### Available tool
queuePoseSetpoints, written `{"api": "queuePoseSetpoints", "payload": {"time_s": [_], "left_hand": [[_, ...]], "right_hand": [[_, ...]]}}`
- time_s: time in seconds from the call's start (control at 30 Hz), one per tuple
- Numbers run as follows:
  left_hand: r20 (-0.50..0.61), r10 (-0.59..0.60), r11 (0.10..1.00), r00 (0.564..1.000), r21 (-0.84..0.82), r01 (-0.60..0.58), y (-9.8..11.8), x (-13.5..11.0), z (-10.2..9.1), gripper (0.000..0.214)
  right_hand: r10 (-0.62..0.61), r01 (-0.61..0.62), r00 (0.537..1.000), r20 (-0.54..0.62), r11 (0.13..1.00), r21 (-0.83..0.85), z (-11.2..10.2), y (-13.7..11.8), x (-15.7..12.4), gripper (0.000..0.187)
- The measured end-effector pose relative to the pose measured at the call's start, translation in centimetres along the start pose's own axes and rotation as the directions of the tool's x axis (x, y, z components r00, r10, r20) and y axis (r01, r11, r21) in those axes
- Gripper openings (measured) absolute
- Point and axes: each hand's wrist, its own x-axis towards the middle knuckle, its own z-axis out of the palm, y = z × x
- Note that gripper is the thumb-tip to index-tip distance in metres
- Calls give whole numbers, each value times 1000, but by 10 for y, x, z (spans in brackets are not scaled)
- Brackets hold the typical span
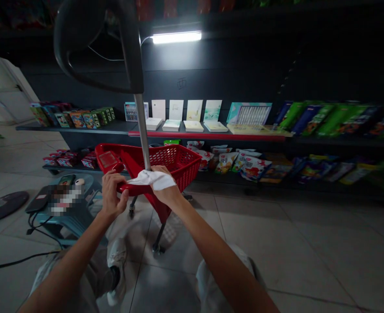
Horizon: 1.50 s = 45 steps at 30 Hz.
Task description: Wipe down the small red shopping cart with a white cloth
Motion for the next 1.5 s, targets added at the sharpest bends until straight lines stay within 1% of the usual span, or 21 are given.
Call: {"api": "queuePoseSetpoints", "payload": {"time_s": [0.13,0.23,0.33,0.47,0.53,0.63,0.77,0.9,1.0,1.07,1.13,1.17,1.2,1.23,1.27,1.3,1.33,1.4,1.43,1.47,1.5], "left_hand": [[15,-66,995,998,80,65,-18,-1,-1,25],[-2,-137,982,991,131,136,-31,0,-2,26],[-33,-211,968,977,135,213,-43,1,-4,26],[-59,-256,960,965,101,261,-57,1,-7,27],[-62,-275,956,960,90,279,-62,0,-9,29],[-59,-300,949,952,88,304,-69,-1,-13,31],[-33,-298,950,954,84,300,-76,1,-18,32],[-29,-307,945,951,110,308,-79,1,-18,37],[-47,-347,932,937,95,350,-80,2,-14,42],[-67,-372,924,926,69,376,-79,2,-10,46],[-114,-405,912,907,24,410,-79,3,-5,51],[-138,-440,896,887,-10,443,-79,2,-2,54],[-152,-495,869,855,-62,492,-79,1,2,58],[-146,-566,824,812,-132,551,-79,-1,7,62],[-108,-643,760,758,-216,614,-79,-4,12,67],[-33,-714,675,700,-300,674,-79,-8,18,72],[77,-764,574,640,-373,729,-79,-12,25,76],[314,-787,372,531,-445,814,-79,-20,39,82],[396,-777,298,490,-454,840,-79,-24,45,85],[442,-769,247,462,-461,852,-79,-26,51,86],[456,-771,217,446,-470,856,-79,-28,55,86]], "right_hand": [[-11,11,1000,-12,999,46,10,14,-6,30],[-11,11,1000,-4,999,46,11,36,-13,35],[63,-62,997,39,998,-32,8,67,-20,39],[151,-143,986,69,983,-113,7,110,-28,42],[182,-166,978,98,975,-148,8,125,-34,46],[220,-192,967,129,962,-195,7,139,-43,51],[256,-227,962,92,941,-250,-4,159,-59,53],[328,-310,944,12,904,-294,-23,192,-80,59],[412,-404,910,-42,859,-315,-38,216,-96,68],[467,-465,881,-78,821,-332,-47,228,-106,68],[493,-498,863,-107,799,-336,-52,234,-112,66],[493,-502,862,-116,799,-333,-53,234,-114,65],[488,-499,864,-122,803,-326,-52,233,-114,64],[482,-497,866,-128,808,-317,-50,230,-115,62],[479,-497,867,-136,812,-306,-47,227,-114,62],[479,-501,865,-147,814,-295,-43,224,-113,61],[483,-509,860,-161,813,-283,-39,220,-112,62],[490,-524,851,-188,811,-261,-27,211,-110,64],[488,-527,849,-203,813,-248,-21,207,-108,65],[481,-525,848,-221,820,-229,-15,201,-105,66],[471,-518,849,-239,830,-205,-8,194,-102,67]]}}
